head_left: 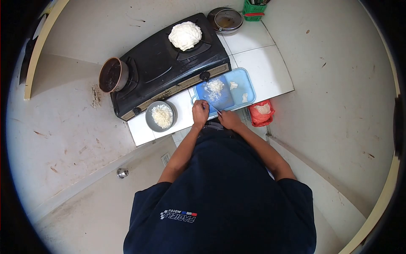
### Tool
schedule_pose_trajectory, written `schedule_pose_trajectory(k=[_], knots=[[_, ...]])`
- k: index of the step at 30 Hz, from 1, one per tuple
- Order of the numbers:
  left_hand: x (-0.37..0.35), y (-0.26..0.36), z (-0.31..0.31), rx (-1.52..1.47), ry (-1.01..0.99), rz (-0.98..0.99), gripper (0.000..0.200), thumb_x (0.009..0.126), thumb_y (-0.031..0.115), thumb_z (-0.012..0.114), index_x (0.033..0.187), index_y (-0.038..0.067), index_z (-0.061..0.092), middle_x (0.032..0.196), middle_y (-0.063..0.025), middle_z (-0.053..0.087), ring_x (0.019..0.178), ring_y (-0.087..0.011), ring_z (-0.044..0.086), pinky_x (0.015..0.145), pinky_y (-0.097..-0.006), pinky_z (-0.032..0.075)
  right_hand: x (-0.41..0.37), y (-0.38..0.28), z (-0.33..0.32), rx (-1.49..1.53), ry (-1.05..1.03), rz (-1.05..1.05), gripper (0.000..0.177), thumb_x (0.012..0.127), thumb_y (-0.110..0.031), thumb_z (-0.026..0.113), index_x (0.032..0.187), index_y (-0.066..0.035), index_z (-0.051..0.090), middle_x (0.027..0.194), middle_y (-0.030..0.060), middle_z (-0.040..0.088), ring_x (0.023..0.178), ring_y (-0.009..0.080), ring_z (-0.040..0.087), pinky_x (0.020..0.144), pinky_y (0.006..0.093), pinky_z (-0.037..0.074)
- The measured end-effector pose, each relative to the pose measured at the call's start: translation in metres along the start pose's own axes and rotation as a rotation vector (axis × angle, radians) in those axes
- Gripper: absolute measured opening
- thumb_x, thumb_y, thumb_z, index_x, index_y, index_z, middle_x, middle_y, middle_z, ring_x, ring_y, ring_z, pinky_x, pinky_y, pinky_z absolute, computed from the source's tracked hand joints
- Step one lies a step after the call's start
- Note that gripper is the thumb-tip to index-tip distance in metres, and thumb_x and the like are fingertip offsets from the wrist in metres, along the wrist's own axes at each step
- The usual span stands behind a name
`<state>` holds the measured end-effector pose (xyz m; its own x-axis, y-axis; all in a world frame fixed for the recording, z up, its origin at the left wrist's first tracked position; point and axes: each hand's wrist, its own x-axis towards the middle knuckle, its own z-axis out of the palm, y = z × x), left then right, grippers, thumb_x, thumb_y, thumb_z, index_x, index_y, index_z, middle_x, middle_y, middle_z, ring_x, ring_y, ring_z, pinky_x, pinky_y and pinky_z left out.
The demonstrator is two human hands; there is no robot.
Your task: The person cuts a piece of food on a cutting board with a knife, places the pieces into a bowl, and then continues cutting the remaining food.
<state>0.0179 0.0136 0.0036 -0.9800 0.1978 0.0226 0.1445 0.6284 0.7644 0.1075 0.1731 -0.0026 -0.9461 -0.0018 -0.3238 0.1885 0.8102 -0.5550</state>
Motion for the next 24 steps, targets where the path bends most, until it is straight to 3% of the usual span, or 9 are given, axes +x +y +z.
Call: schedule_pose_trajectory(k=[24], knots=[[0.001, -0.008, 0.001, -0.032, -0.001, 0.116, 0.009, 0.086, -0.002, 0.065, 0.092, -0.005, 0.07, 0.089, -0.0195, 0.063, 0.075, -0.0341, 0.065, 0.071, -0.0425, 0.054, -0.001, 0.008, 0.0, 0.057, -0.032, 0.012, 0.042, 0.097, -0.037, 0.057, 0.095, 0.003, 0.071, 0.088, 0.0299, 0.07, 0.084, 0.0481, 0.069, 0.08, 0.0567, 0.054]])
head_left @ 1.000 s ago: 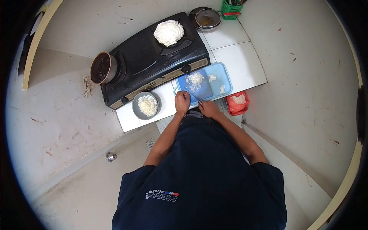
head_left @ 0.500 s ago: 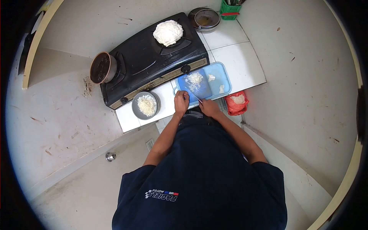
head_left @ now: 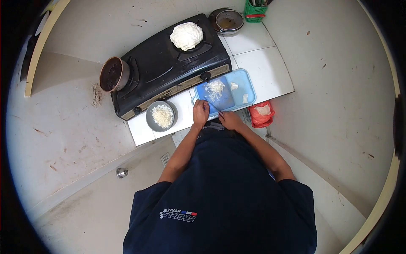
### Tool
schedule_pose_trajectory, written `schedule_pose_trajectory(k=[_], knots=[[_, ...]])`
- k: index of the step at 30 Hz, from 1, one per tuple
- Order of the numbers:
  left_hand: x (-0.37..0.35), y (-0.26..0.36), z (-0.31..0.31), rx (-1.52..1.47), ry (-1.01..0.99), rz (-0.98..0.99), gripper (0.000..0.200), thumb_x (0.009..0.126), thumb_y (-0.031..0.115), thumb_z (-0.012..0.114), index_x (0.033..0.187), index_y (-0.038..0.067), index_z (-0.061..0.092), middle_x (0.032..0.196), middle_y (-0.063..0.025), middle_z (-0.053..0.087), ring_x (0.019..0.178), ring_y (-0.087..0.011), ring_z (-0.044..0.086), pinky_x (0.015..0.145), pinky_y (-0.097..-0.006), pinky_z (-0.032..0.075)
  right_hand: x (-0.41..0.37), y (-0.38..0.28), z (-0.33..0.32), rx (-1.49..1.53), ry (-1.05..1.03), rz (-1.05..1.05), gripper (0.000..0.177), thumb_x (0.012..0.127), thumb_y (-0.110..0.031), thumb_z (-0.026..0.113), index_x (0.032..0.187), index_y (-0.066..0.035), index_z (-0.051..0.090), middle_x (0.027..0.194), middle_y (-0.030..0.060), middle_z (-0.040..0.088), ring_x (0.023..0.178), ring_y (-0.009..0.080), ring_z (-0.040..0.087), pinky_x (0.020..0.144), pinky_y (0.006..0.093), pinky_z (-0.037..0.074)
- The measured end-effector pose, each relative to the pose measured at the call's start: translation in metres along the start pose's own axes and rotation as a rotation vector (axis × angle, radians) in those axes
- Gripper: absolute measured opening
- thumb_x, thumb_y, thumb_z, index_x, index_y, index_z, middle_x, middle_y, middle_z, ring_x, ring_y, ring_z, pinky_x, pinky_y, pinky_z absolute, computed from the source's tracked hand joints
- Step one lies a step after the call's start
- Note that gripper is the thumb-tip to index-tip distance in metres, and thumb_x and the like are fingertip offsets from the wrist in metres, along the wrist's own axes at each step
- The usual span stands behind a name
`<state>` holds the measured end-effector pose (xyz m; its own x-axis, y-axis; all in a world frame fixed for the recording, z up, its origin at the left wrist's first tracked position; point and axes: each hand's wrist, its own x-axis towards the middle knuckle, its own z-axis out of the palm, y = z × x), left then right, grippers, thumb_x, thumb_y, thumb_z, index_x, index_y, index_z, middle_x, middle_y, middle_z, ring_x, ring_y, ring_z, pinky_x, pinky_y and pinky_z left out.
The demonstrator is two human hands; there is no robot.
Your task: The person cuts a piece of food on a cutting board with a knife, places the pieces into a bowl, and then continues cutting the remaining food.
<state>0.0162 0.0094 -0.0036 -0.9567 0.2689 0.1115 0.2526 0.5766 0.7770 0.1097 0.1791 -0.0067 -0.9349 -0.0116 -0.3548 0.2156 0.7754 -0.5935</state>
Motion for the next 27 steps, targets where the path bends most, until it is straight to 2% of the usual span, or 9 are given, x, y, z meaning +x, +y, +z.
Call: schedule_pose_trajectory(k=[8, 14, 19, 27], knots=[[0.001, 0.004, -0.004, 0.018, -0.039, -0.029, 0.011, 0.086, 0.002, 0.068, 0.093, -0.005, 0.071, 0.089, -0.0188, 0.065, 0.076, -0.0311, 0.068, 0.073, -0.0395, 0.055, 0.002, -0.009, -0.006, -0.02, -0.009, 0.01, 0.041, 0.097, -0.036, 0.057, 0.091, 0.002, 0.07, 0.086, 0.0286, 0.07, 0.081, 0.0471, 0.069, 0.078, 0.0571, 0.054], [0.001, 0.001, -0.003, -0.011, -0.031, -0.049, 0.01, 0.085, 0.001, 0.068, 0.092, -0.005, 0.071, 0.088, -0.0184, 0.065, 0.074, -0.03, 0.067, 0.073, -0.039, 0.055, 0.005, -0.014, -0.012, -0.052, 0.007, -0.018, 0.038, 0.097, -0.035, 0.057, 0.095, 0.001, 0.068, 0.084, 0.028, 0.07, 0.079, 0.0463, 0.07, 0.076, 0.0569, 0.055], [0.002, 0.003, -0.004, -0.003, -0.035, -0.068, 0.01, 0.085, 0.002, 0.068, 0.091, -0.005, 0.071, 0.088, -0.0182, 0.065, 0.074, -0.0293, 0.068, 0.073, -0.0391, 0.055, 0.001, -0.01, -0.01, -0.071, 0.037, 0.056, 0.039, 0.097, -0.036, 0.057, 0.096, 0.002, 0.068, 0.082, 0.0275, 0.069, 0.079, 0.0465, 0.07, 0.075, 0.0575, 0.055], [0.001, 0.007, -0.004, 0.015, -0.012, -0.064, 0.005, 0.083, 0.001, 0.069, 0.087, -0.003, 0.07, 0.085, -0.0156, 0.063, 0.071, -0.0277, 0.065, 0.069, -0.0385, 0.054, 0.0, -0.009, -0.006, -0.023, 0.045, 0.0, 0.04, 0.097, -0.036, 0.058, 0.096, 0.002, 0.069, 0.082, 0.029, 0.069, 0.078, 0.0479, 0.069, 0.076, 0.0579, 0.055]])
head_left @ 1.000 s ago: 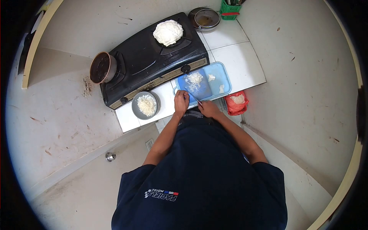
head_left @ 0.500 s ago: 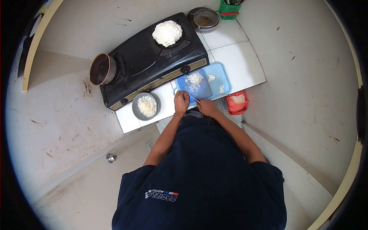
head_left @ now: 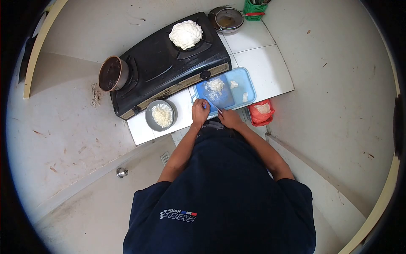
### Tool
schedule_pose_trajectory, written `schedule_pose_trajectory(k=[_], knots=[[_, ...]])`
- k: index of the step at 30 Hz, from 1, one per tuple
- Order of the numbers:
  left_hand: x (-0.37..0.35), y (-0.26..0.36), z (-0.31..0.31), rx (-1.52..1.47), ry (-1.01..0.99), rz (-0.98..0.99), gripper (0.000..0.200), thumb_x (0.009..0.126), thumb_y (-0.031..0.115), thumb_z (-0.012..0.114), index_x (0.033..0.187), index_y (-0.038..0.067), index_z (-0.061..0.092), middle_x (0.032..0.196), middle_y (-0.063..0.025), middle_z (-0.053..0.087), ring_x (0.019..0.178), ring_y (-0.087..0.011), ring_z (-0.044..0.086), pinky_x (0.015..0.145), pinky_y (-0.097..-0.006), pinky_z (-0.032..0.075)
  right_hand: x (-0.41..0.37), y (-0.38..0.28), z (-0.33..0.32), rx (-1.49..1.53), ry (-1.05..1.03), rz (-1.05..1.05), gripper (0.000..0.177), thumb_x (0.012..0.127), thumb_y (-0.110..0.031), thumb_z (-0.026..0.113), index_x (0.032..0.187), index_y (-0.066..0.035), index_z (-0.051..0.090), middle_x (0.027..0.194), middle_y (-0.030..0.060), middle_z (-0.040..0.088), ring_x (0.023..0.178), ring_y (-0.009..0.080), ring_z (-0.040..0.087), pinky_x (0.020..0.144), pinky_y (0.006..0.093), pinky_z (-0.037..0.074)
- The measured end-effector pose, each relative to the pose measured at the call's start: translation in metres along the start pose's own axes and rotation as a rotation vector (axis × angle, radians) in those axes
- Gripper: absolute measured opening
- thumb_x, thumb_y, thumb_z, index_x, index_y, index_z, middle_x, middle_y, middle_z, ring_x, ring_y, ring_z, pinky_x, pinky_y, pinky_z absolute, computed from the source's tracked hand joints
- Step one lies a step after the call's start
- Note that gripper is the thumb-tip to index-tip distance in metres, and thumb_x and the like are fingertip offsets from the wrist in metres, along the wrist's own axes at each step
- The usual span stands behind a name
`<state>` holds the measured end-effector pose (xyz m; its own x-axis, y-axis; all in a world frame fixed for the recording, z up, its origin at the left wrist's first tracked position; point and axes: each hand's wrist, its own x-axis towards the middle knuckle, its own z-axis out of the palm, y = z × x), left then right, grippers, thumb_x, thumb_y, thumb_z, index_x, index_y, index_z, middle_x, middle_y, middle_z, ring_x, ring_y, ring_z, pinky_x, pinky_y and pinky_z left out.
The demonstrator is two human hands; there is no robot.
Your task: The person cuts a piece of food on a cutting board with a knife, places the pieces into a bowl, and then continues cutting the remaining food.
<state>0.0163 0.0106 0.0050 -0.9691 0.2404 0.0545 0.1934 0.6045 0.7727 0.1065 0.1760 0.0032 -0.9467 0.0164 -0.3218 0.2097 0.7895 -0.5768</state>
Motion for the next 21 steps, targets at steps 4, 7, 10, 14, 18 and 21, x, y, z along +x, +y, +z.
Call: schedule_pose_trajectory(k=[4, 7, 10, 14, 18, 21], knots=[[0.0, -0.002, 0.001, -0.014, 0.004, 0.006, 0.006, 0.083, 0.002, 0.07, 0.088, -0.002, 0.071, 0.085, -0.0154, 0.064, 0.07, -0.0268, 0.065, 0.069, -0.038, 0.054, 0.001, 0.004, 0.007, 0.017, 0.005, -0.016, 0.041, 0.097, -0.036, 0.057, 0.096, 0.003, 0.069, 0.081, 0.0291, 0.069, 0.079, 0.0484, 0.068, 0.077, 0.0581, 0.054], [0.0, -0.003, 0.001, -0.008, 0.012, 0.011, 0.007, 0.083, 0.002, 0.07, 0.088, -0.002, 0.072, 0.084, -0.0155, 0.065, 0.07, -0.0269, 0.065, 0.069, -0.0376, 0.055, 0.001, 0.005, 0.006, 0.003, -0.026, 0.0, 0.041, 0.097, -0.037, 0.057, 0.096, 0.002, 0.069, 0.083, 0.0289, 0.069, 0.08, 0.0478, 0.069, 0.077, 0.0581, 0.054], [0.0, -0.002, 0.001, -0.011, 0.0, -0.001, 0.007, 0.083, 0.002, 0.07, 0.088, -0.002, 0.072, 0.084, -0.0159, 0.065, 0.071, -0.0271, 0.066, 0.069, -0.0376, 0.055, 0.0, 0.004, 0.004, 0.004, -0.038, -0.005, 0.041, 0.097, -0.038, 0.057, 0.096, 0.002, 0.069, 0.085, 0.029, 0.07, 0.081, 0.0471, 0.069, 0.077, 0.0579, 0.055], [0.0, 0.0, 0.002, -0.017, 0.021, -0.002, 0.007, 0.084, 0.002, 0.07, 0.088, -0.002, 0.072, 0.085, -0.0164, 0.066, 0.072, -0.0277, 0.067, 0.07, -0.0381, 0.055, 0.0, 0.004, 0.003, -0.021, -0.046, -0.007, 0.041, 0.098, -0.038, 0.057, 0.096, 0.001, 0.069, 0.086, 0.0284, 0.07, 0.082, 0.0466, 0.069, 0.077, 0.0576, 0.055], [-0.001, -0.001, 0.001, -0.025, 0.016, -0.013, 0.006, 0.084, 0.001, 0.07, 0.088, -0.002, 0.072, 0.085, -0.0165, 0.066, 0.073, -0.0283, 0.067, 0.071, -0.0385, 0.055, -0.002, 0.003, -0.002, -0.032, -0.048, 0.0, 0.041, 0.097, -0.038, 0.057, 0.096, 0.001, 0.069, 0.086, 0.0268, 0.071, 0.082, 0.0459, 0.07, 0.077, 0.0573, 0.055], [0.0, -0.002, 0.002, -0.015, 0.022, -0.015, 0.006, 0.084, 0.001, 0.07, 0.088, -0.002, 0.072, 0.085, -0.0166, 0.066, 0.073, -0.0281, 0.067, 0.071, -0.0385, 0.055, -0.003, 0.003, -0.003, -0.065, -0.04, -0.006, 0.039, 0.096, -0.037, 0.059, 0.097, 0.0, 0.068, 0.086, 0.0259, 0.071, 0.082, 0.0448, 0.07, 0.076, 0.0565, 0.055]])
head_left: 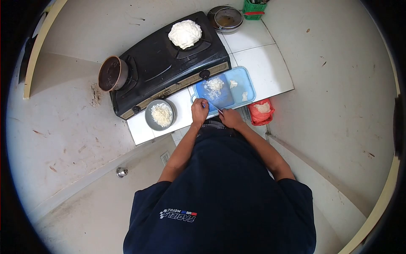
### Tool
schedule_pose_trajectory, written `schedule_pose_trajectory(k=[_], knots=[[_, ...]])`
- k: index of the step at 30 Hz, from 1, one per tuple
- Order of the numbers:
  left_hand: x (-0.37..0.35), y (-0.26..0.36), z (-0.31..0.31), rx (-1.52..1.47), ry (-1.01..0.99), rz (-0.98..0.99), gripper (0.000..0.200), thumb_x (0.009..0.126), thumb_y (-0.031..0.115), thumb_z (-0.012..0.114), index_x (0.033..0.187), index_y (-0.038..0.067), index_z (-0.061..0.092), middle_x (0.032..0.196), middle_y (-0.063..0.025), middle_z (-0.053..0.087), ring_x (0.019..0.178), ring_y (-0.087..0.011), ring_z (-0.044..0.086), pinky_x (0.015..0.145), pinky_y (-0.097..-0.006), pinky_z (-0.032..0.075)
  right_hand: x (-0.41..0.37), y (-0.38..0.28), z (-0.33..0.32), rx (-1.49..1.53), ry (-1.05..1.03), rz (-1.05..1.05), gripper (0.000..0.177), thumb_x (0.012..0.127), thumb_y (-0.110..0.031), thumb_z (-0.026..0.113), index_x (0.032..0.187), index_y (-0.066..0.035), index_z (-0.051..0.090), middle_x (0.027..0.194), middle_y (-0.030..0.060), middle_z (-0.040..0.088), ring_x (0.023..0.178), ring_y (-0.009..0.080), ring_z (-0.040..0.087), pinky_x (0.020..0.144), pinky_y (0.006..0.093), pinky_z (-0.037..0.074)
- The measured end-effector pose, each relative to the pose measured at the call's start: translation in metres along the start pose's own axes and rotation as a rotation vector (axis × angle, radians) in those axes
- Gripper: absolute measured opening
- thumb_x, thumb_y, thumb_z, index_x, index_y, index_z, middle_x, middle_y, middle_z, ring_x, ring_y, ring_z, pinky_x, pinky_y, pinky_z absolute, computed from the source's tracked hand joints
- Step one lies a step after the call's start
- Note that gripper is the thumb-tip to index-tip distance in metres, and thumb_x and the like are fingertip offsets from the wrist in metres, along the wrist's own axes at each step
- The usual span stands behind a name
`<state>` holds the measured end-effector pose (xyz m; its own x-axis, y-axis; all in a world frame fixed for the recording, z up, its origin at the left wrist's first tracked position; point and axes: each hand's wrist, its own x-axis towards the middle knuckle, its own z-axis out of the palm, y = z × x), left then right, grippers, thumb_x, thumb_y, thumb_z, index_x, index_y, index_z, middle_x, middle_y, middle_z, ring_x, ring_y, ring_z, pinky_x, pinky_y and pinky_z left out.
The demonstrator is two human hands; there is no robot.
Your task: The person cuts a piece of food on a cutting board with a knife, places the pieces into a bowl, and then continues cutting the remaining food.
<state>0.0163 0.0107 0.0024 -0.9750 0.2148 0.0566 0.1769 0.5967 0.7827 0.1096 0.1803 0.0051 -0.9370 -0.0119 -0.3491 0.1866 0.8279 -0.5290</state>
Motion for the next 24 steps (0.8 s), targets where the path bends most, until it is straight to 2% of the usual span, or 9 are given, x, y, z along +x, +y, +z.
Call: schedule_pose_trajectory(k=[4, 8, 13, 24], knots=[[0.0, 0.0, 0.0, 0.012, -0.011, 0.012, 0.01, 0.085, 0.004, 0.069, 0.091, -0.003, 0.073, 0.087, -0.0175, 0.068, 0.071, -0.0274, 0.066, 0.071, -0.0381, 0.054, -0.002, 0.003, 0.002, -0.034, 0.036, 0.028, 0.035, 0.095, -0.036, 0.061, 0.098, -0.001, 0.068, 0.087, 0.0248, 0.071, 0.082, 0.0434, 0.07, 0.077, 0.0553, 0.056], [-0.001, -0.002, 0.0, -0.01, -0.003, 0.008, 0.005, 0.083, 0.001, 0.07, 0.087, -0.002, 0.071, 0.084, -0.0166, 0.066, 0.071, -0.0279, 0.066, 0.07, -0.0381, 0.055, -0.004, -0.001, -0.005, -0.039, 0.009, 0.077, 0.036, 0.095, -0.036, 0.061, 0.098, 0.0, 0.069, 0.087, 0.0257, 0.071, 0.082, 0.0439, 0.07, 0.077, 0.0552, 0.056], [-0.001, -0.006, 0.004, -0.036, 0.007, -0.004, 0.005, 0.083, 0.001, 0.071, 0.087, -0.003, 0.071, 0.083, -0.0171, 0.066, 0.07, -0.0273, 0.066, 0.069, -0.0381, 0.055, -0.006, -0.002, 0.001, 0.04, 0.016, 0.008, 0.039, 0.095, -0.037, 0.06, 0.097, 0.001, 0.07, 0.085, 0.0286, 0.07, 0.082, 0.046, 0.069, 0.078, 0.056, 0.055], [0.0, -0.002, 0.001, -0.004, 0.001, -0.001, 0.006, 0.083, 0.001, 0.068, 0.088, -0.003, 0.07, 0.083, -0.017, 0.068, 0.073, -0.0284, 0.067, 0.071, -0.038, 0.055, 0.005, -0.009, 0.007, -0.009, 0.045, -0.007, 0.038, 0.096, -0.036, 0.058, 0.096, 0.001, 0.069, 0.085, 0.0276, 0.07, 0.078, 0.0463, 0.069, 0.075, 0.0564, 0.056]])
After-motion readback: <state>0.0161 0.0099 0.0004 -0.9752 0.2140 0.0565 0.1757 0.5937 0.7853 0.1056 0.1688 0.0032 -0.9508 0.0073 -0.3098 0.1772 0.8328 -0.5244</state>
